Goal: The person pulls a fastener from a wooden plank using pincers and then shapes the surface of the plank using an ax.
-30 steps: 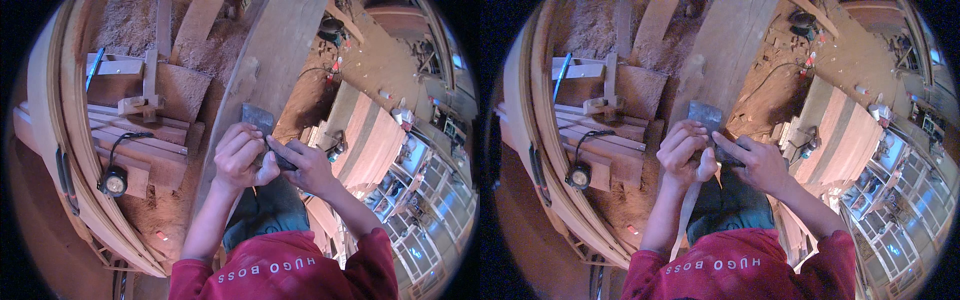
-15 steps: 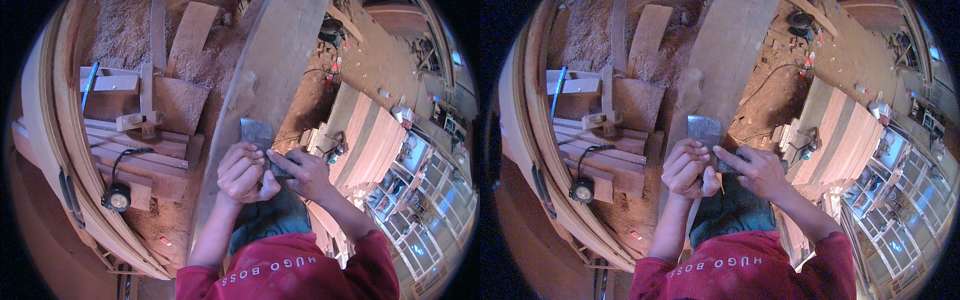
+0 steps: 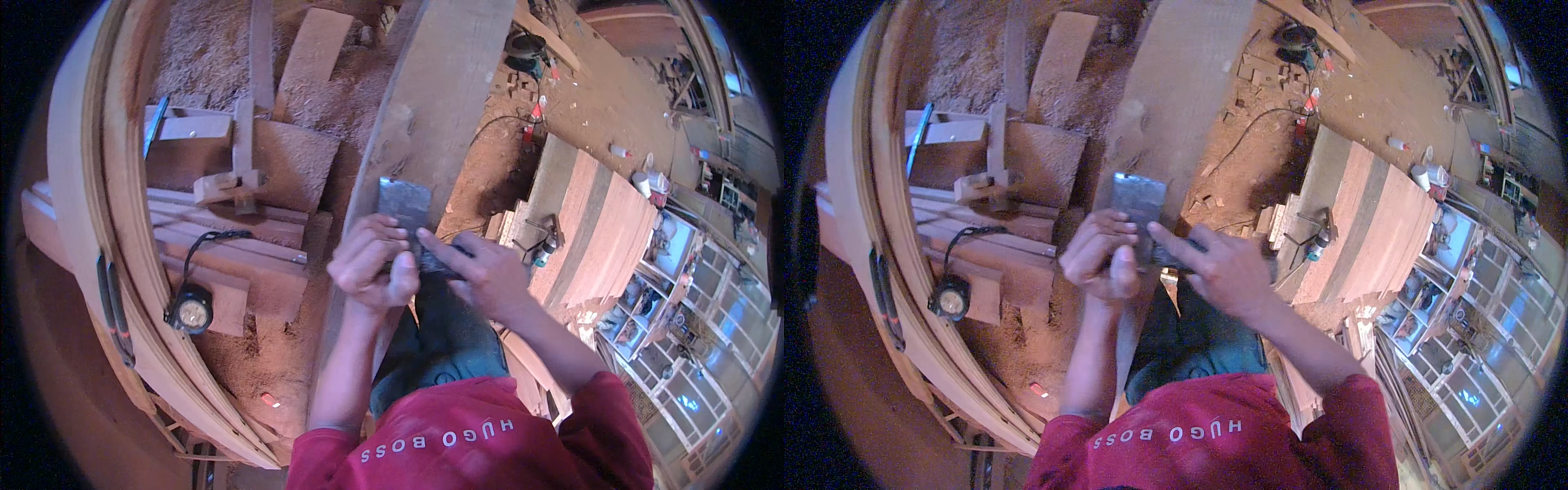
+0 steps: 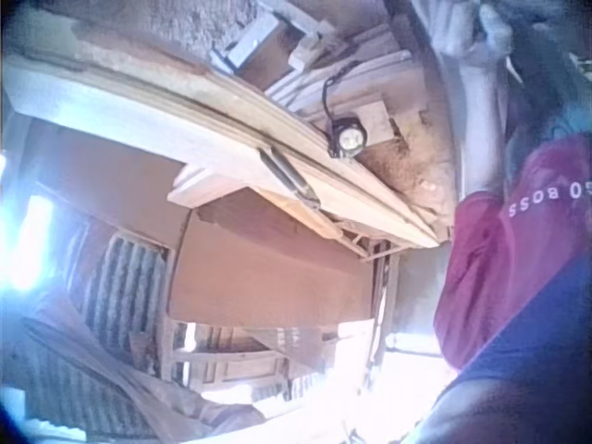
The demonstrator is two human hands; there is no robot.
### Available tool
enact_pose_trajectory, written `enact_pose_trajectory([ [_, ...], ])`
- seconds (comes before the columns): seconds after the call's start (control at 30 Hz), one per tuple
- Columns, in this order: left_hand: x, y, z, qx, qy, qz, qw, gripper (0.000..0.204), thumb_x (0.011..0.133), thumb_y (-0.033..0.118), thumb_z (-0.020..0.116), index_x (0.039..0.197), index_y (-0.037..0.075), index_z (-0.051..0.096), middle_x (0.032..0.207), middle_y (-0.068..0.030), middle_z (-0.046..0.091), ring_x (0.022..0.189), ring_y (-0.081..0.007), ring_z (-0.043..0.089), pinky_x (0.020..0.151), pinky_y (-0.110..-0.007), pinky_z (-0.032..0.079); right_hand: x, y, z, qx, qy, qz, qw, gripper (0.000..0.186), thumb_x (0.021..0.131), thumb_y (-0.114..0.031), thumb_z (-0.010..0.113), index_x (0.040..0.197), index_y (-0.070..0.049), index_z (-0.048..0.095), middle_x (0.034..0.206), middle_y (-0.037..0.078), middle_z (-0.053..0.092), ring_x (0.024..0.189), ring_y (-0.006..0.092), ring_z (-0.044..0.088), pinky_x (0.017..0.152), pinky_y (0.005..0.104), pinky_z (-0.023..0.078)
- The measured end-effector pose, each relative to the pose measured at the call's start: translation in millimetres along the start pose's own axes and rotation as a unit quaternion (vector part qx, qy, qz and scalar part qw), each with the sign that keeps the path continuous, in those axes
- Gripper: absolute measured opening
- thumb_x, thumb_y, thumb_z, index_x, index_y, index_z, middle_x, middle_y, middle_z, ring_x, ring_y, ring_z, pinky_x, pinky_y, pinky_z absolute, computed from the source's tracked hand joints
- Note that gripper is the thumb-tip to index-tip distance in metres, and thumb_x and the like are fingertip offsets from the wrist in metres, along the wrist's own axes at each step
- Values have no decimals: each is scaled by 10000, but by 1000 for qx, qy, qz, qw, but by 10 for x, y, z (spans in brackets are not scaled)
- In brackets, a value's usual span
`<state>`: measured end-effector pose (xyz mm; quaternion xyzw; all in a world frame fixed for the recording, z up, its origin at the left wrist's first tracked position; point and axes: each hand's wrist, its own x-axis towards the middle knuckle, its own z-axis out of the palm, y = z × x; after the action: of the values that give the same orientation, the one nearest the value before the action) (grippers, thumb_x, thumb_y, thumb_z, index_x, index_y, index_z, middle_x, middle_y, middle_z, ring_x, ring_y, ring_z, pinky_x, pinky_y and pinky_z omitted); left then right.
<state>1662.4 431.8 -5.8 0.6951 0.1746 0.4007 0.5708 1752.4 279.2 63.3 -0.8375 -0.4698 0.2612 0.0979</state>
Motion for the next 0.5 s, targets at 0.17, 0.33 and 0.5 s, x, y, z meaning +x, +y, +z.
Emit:
enact_pose_trajectory([
  [0.17, 129, -85, -184, -3, -91, 30, 995, 246, 750, 152, 655, 581, -8, 575, 602, -115, 605, 569, -256, 627, 640, -387, 572, -36, -110, 383, 76, 64, 24, 995, 772, 721, -151, 729, 1447, -281, 499, 886, 53, 538, 731, 246, 615, 627, 372, 550],
  [0.33, 272, -21, -149, -3, -143, 42, 989, 237, 731, 138, 655, 577, -7, 548, 576, -107, 564, 562, -254, 612, 626, -382, 566, -43, -75, 539, 132, 89, 39, 986, 806, 695, -165, 758, 1449, -277, 496, 888, 56, 531, 734, 251, 616, 628, 380, 552],
  [0.5, 207, 63, -39, -35, -97, 5, 995, 263, 769, 187, 650, 603, -4, 578, 593, -114, 580, 576, -264, 618, 640, -394, 560, -59, -16, 207, 123, 40, 42, 991, 806, 703, -164, 769, 1452, -275, 492, 853, 48, 542, 721, 245, 617, 623, 383, 547],
])
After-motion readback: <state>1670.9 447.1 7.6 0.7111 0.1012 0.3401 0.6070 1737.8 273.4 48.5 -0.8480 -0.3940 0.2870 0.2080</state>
